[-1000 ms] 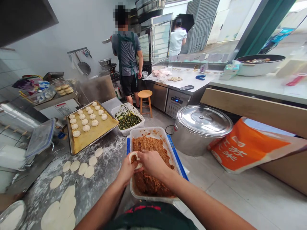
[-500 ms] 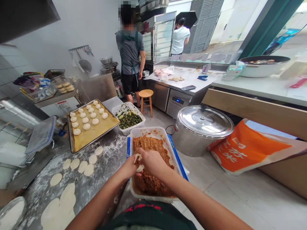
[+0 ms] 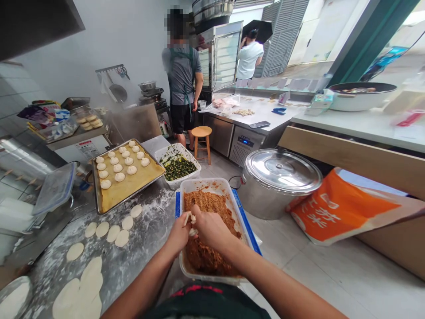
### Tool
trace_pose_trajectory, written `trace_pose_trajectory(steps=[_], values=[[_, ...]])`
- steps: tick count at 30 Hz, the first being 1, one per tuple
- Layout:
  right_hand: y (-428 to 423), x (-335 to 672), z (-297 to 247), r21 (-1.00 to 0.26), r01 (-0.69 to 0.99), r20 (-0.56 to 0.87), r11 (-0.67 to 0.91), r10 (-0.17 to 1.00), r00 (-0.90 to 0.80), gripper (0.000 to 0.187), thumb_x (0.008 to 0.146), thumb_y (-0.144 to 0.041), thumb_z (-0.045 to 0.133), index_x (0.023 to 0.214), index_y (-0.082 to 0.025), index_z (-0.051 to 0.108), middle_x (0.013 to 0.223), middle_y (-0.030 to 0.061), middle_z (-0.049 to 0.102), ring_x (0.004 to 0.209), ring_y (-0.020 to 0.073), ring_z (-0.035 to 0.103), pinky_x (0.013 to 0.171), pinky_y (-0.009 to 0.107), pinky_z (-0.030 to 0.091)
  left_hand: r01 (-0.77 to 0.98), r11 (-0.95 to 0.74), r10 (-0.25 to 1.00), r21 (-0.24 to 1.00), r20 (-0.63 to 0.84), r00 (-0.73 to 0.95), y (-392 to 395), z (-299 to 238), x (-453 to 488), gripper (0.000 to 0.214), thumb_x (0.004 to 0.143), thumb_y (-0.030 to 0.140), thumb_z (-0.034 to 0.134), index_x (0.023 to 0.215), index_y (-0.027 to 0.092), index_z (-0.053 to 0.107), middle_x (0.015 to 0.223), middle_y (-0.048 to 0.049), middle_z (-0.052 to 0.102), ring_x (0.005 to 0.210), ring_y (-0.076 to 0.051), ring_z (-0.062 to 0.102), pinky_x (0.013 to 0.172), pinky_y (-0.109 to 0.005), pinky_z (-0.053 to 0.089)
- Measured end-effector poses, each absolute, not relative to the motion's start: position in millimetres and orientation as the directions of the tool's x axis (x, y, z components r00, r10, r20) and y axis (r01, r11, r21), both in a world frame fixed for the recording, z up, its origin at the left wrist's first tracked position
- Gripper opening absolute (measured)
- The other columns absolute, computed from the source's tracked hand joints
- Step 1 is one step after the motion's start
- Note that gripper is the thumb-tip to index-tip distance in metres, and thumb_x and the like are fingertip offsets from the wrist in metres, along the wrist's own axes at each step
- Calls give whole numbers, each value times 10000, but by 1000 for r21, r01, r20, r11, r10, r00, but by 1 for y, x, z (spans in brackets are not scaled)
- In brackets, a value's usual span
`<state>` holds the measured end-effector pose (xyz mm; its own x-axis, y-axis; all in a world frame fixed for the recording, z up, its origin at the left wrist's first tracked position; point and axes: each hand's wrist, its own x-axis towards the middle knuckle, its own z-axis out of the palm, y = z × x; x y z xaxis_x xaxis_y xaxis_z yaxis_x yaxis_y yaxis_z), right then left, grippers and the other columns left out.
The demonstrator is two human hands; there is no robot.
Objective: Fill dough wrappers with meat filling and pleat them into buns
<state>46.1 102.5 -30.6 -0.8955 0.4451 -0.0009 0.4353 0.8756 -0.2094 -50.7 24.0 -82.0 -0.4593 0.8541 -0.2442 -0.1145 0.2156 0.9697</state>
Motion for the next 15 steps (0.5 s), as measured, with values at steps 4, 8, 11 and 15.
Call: trace_pose_trajectory(steps=[4, 8, 11, 15], values=[[106, 44, -34, -210, 416, -19, 885, 421, -907, 93, 748, -194, 526, 821, -151, 566, 740, 77, 654, 703, 202, 620, 556, 226, 362, -93, 300, 844, 949, -310, -437, 26, -88, -54, 345, 694, 171, 457, 1022, 211, 558, 921, -77, 582, 690, -183, 541, 482, -268, 462], [104, 44, -36, -172, 373, -51, 912, 370, -928, 81, 741, -148, 512, 730, -157, 592, 771, 83, 658, 705, 197, 621, 589, 232, 388, -97, 296, 872, 950, -310, -379, 23, -93, -56, 302, 680, 184, 495, 966, 199, 590, 868, -71, 594, 670, -176, 535, 463, -240, 444], [102, 43, -36, -180, 366, -24, 913, 368, -929, 165, 720, -166, 547, 880, -139, 574, 820, 104, 655, 742, 199, 621, 597, 226, 401, -49, 270, 891, 962, -269, -367, 23, -94, -58, 270, 666, 189, 527, 926, 198, 599, 854, -64, 597, 673, -172, 523, 460, -219, 430], [106, 41, -33, -188, 398, -41, 898, 398, -917, 150, 735, -130, 514, 865, -146, 588, 802, 100, 658, 746, 194, 622, 613, 223, 407, -54, 326, 838, 944, -315, -446, 27, -92, -62, 439, 657, 190, 545, 1094, 190, 502, 983, -102, 569, 689, -178, 531, 487, -240, 440]])
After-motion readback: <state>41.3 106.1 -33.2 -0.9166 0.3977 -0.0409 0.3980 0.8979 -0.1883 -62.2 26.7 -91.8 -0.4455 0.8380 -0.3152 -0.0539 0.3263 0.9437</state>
